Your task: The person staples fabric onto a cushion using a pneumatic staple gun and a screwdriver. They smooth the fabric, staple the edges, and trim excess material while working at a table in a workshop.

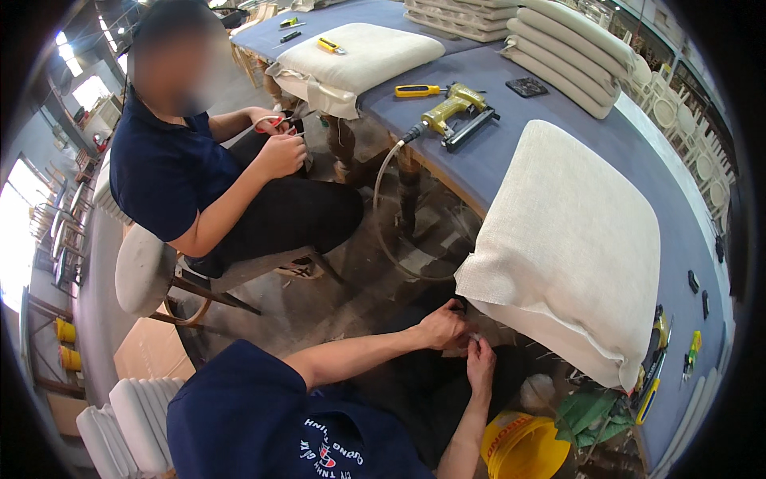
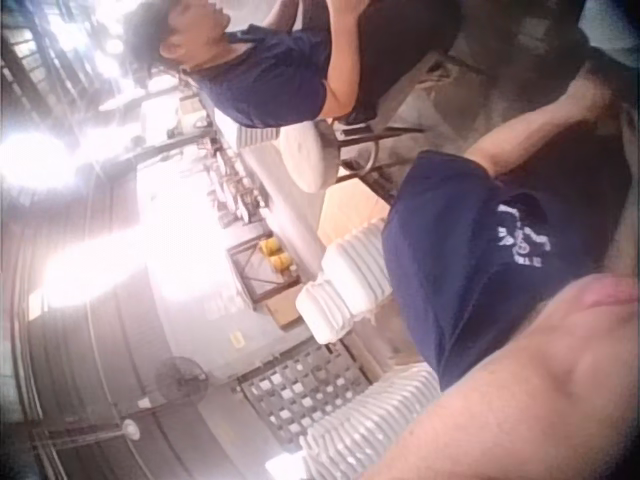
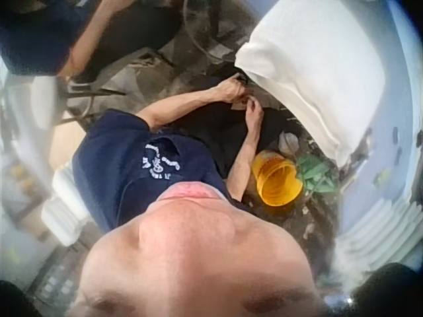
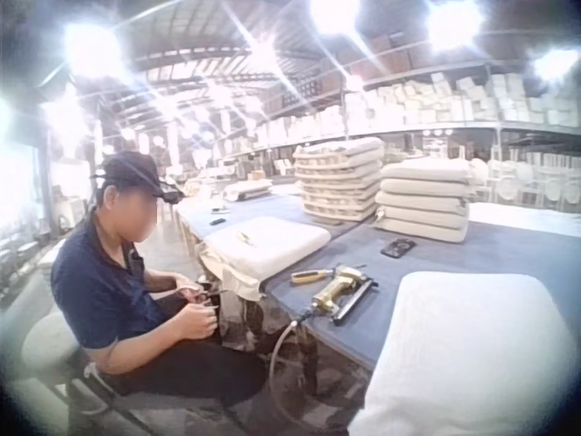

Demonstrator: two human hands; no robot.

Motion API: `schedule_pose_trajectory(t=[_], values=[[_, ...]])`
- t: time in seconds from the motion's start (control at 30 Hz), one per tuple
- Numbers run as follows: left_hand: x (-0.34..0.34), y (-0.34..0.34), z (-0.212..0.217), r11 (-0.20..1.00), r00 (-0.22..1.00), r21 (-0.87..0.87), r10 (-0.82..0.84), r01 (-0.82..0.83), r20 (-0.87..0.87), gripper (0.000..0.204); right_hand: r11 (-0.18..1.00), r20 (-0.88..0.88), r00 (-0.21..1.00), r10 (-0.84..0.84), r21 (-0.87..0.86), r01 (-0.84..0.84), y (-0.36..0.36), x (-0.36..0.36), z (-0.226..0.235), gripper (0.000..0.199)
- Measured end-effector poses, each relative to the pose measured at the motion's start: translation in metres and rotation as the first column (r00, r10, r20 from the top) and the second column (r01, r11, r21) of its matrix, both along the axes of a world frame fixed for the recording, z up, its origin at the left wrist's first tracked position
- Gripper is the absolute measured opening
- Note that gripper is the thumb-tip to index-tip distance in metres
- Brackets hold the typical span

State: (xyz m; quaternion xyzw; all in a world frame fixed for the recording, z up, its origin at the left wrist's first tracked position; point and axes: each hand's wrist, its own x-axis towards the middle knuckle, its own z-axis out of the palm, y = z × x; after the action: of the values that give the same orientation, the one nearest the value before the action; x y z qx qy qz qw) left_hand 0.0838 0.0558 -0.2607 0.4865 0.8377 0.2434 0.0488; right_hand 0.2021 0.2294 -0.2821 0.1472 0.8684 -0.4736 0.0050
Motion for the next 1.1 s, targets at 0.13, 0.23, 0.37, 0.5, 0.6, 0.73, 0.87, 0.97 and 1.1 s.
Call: schedule_pose_trajectory(t=[0.13,0.23,0.37,0.5,0.6,0.73,0.87,0.97,1.1], values=[[-0.001,-0.004,0.014,0.99,0.995,-0.139,-0.001,0.015,0.1,0.038,1.0,-0.038,0.999,0.006,-0.006,-0.006,-0.009,-0.001,0.009,0.02],[0.001,-0.003,0.018,0.995,0.999,-0.101,0.019,-0.015,0.036,0.041,1.0,-0.048,0.999,-0.011,0.01,0.012,-0.011,-0.001,0.015,0.018],[0.0,-0.001,-0.003,0.999,0.998,0.006,0.047,-0.048,0.041,0.05,0.998,-0.004,0.998,-0.064,0.007,0.064,-0.004,-0.003,0.006,0.017],[0.0,0.0,-0.014,0.997,0.998,0.041,0.066,-0.066,-0.011,0.047,0.949,-0.112,0.956,-0.271,-0.199,0.245,-0.005,-0.002,0.008,0.014],[0.0,0.006,-0.001,0.999,0.999,-0.014,0.044,-0.044,-0.032,0.037,0.853,-0.154,0.896,-0.416,-0.408,0.326,0.004,0.0,-0.011,0.013],[-0.002,-0.002,0.0,0.999,1.0,-0.043,0.024,-0.024,0.018,0.04,0.847,-0.159,0.898,-0.41,-0.432,0.31,0.001,-0.004,-0.015,0.013],[0.0,-0.001,-0.002,0.987,0.998,-0.152,0.053,-0.047,0.04,0.048,0.798,-0.164,0.881,-0.445,-0.518,0.307,0.0,-0.001,-0.017,0.024],[-0.001,0.002,-0.025,0.984,0.996,0.156,0.092,-0.092,0.006,0.04,0.799,-0.195,0.874,-0.446,-0.527,0.29,0.001,0.0,-0.014,0.019],[0.002,-0.002,-0.003,0.988,0.998,0.147,0.045,-0.049,0.032,0.032,0.84,-0.152,0.933,-0.326,-0.499,0.212,0.005,0.0,-0.02,0.022]])
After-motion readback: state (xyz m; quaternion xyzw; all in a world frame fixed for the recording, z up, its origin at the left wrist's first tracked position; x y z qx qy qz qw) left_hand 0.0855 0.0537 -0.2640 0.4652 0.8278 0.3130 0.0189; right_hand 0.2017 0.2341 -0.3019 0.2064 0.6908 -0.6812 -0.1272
